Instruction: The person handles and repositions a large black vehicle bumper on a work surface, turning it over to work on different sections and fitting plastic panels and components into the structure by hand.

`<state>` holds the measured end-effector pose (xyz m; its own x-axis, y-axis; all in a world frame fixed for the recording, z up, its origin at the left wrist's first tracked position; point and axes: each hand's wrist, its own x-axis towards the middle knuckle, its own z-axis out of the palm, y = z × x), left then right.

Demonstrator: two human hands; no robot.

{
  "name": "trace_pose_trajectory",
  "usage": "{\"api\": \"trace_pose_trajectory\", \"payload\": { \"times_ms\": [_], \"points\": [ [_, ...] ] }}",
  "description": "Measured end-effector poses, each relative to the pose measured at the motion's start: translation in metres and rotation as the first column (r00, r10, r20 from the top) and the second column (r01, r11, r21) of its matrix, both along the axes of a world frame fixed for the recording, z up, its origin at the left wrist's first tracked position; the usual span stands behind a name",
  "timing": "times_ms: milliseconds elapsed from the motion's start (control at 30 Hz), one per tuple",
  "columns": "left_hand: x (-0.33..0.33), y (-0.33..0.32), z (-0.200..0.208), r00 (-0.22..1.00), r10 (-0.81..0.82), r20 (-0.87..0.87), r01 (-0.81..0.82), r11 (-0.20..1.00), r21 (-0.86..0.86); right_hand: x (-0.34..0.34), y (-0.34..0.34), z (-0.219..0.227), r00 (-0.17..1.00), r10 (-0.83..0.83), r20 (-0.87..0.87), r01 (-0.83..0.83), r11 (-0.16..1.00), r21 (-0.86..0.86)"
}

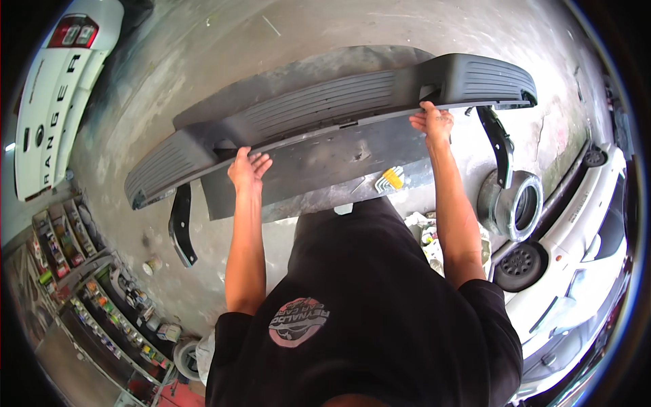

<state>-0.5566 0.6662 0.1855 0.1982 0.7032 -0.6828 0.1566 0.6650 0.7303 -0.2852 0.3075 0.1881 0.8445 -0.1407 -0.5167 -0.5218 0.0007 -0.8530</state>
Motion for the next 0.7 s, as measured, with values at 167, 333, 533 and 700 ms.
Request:
{"api": "trace_pose_trajectory", "payload": {
  "times_ms": [167,333,533,700],
  "points": [
    [0.001,0.009,-0.006,0.998,-0.047,0.031,0.049,0.997,-0.059,0.006,0.004,-0.008,0.998,0.038,0.040,-0.035,0.997,-0.067],
    [0.001,0.014,-0.007,0.996,-0.016,0.089,0.028,0.992,-0.127,0.012,0.000,-0.015,0.996,0.079,0.049,-0.074,0.992,-0.105],
    [0.016,0.021,-0.022,0.971,0.105,0.214,-0.074,0.986,-0.150,0.014,-0.001,-0.013,0.982,0.187,0.013,-0.182,0.969,-0.166],
    [0.020,0.023,-0.021,0.966,0.137,0.218,-0.116,0.987,-0.107,0.014,0.004,-0.003,0.952,0.303,-0.033,-0.297,0.896,-0.329]
  ]
}}
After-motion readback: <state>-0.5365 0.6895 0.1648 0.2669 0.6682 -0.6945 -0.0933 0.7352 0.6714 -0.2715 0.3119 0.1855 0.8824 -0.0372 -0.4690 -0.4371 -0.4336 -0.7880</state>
